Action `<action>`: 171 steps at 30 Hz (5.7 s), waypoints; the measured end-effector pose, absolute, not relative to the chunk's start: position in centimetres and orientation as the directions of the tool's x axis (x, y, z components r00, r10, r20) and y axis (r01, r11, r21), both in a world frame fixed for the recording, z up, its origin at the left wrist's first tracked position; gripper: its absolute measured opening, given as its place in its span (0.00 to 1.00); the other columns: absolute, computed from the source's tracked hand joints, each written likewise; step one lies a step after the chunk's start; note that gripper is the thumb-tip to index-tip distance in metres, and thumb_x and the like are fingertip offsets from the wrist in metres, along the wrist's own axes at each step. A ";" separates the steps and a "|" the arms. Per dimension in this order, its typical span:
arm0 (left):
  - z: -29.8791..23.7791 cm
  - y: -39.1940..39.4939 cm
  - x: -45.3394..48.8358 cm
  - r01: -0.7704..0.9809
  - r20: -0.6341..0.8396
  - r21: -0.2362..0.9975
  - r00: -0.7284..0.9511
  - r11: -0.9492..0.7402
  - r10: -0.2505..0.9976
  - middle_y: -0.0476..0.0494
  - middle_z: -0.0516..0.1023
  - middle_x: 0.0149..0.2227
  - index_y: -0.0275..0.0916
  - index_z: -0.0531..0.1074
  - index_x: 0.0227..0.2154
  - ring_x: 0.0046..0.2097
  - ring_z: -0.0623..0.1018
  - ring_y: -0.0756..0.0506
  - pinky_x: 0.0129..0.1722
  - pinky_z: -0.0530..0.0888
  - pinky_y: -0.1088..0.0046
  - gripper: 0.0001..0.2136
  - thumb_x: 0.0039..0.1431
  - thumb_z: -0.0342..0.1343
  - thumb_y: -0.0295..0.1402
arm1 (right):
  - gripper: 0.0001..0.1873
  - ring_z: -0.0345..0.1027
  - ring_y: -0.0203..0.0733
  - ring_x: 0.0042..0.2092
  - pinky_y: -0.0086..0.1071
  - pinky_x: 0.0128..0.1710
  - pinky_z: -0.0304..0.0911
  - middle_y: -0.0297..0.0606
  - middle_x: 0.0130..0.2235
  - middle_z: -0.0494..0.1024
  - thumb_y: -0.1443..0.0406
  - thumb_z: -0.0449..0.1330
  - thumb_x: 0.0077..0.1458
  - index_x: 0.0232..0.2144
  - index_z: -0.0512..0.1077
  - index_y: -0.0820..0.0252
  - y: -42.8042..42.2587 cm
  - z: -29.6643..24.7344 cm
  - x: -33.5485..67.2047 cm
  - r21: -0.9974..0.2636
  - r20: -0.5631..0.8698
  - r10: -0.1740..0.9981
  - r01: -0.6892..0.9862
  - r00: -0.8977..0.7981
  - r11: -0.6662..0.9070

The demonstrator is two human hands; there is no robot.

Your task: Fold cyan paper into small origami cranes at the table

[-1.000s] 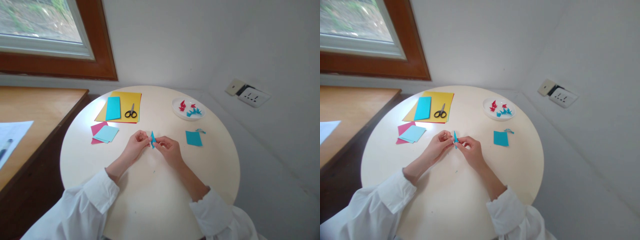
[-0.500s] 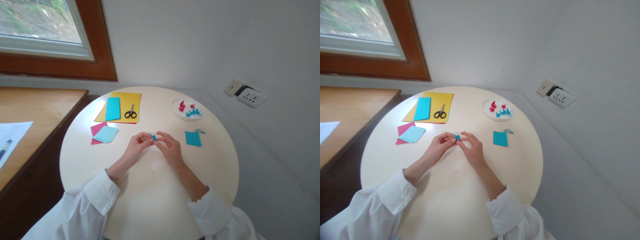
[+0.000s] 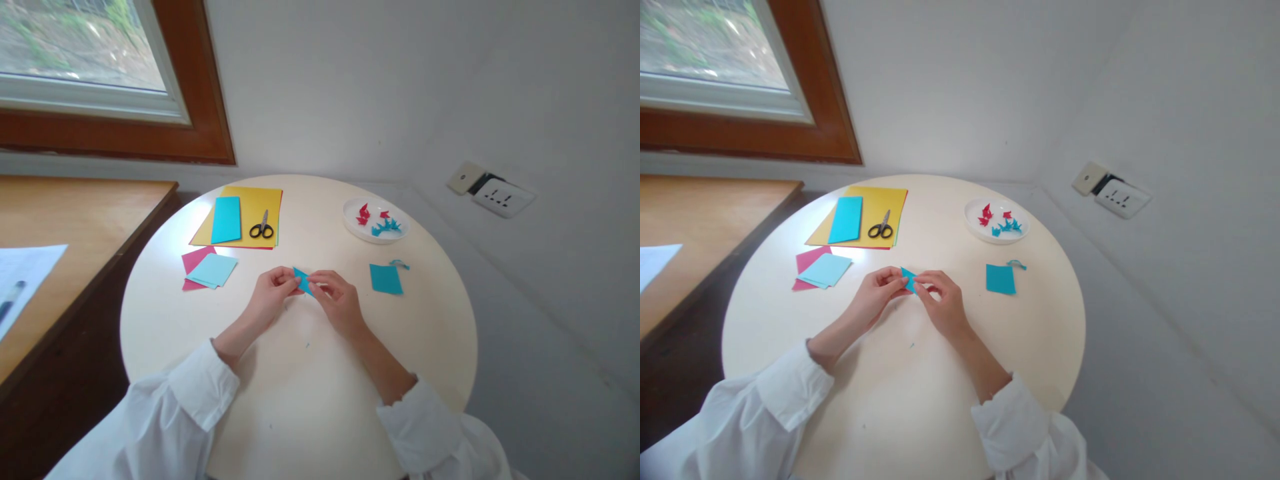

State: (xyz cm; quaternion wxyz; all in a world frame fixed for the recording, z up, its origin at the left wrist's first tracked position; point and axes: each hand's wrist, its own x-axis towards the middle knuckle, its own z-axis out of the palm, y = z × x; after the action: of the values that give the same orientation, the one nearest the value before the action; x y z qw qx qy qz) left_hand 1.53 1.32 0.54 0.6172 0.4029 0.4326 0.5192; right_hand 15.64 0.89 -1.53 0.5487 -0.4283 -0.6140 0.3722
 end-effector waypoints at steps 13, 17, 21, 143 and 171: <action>0.7 1.3 1.3 -0.287 -0.109 0.950 0.075 0.126 0.991 0.52 0.74 0.18 0.36 0.68 0.28 0.25 0.75 0.49 0.32 0.72 0.69 0.13 0.38 0.64 0.33 | 0.08 0.72 0.40 0.36 0.33 0.36 0.69 0.37 0.34 0.79 0.65 0.61 0.44 0.30 0.76 0.57 0.9 -1.1 15.7 -0.971 0.238 0.970 -0.006 -0.056 0.238; 0.8 1.3 1.3 -0.317 -0.129 0.937 0.080 0.147 0.988 0.51 0.75 0.19 0.36 0.68 0.28 0.25 0.75 0.50 0.33 0.72 0.70 0.14 0.38 0.64 0.33 | 0.08 0.72 0.39 0.34 0.33 0.36 0.69 0.36 0.32 0.79 0.64 0.63 0.42 0.30 0.76 0.57 0.9 -1.2 15.6 -0.979 0.203 0.978 -0.049 -0.057 0.200; 0.9 1.2 1.2 -0.372 -0.152 0.909 0.129 0.190 0.980 0.50 0.77 0.23 0.36 0.68 0.29 0.26 0.76 0.51 0.32 0.72 0.73 0.12 0.40 0.64 0.31 | 0.09 0.72 0.38 0.35 0.34 0.36 0.69 0.35 0.33 0.80 0.64 0.63 0.41 0.30 0.75 0.57 1.0 -1.2 15.7 -0.979 0.181 0.980 -0.113 -0.077 0.172; -0.1 1.5 0.9 -0.131 -0.012 0.991 0.081 0.023 0.997 0.50 0.73 0.24 0.36 0.72 0.28 0.25 0.72 0.52 0.29 0.70 0.75 0.05 0.47 0.58 0.31 | 0.20 0.73 0.36 0.27 0.32 0.32 0.68 0.32 0.26 0.77 0.60 0.56 0.52 0.49 0.67 0.56 0.8 -1.3 16.2 -0.946 0.270 0.958 0.156 -0.099 0.283; 1.1 0.6 1.2 -0.100 0.077 0.993 0.142 -0.064 0.987 0.45 0.79 0.28 0.36 0.75 0.27 0.32 0.77 0.46 0.34 0.71 0.72 0.06 0.47 0.61 0.33 | 0.11 0.71 0.38 0.29 0.35 0.33 0.69 0.34 0.24 0.77 0.58 0.64 0.42 0.25 0.72 0.58 0.7 -0.5 15.5 -0.980 0.182 0.983 -0.083 -0.016 0.180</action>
State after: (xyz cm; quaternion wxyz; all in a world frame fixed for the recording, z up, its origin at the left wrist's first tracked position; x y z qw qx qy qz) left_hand 1.24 0.64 1.09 0.5402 0.5282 0.4200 0.5028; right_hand 15.53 0.74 -0.50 0.5575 -0.4258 -0.5283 0.4783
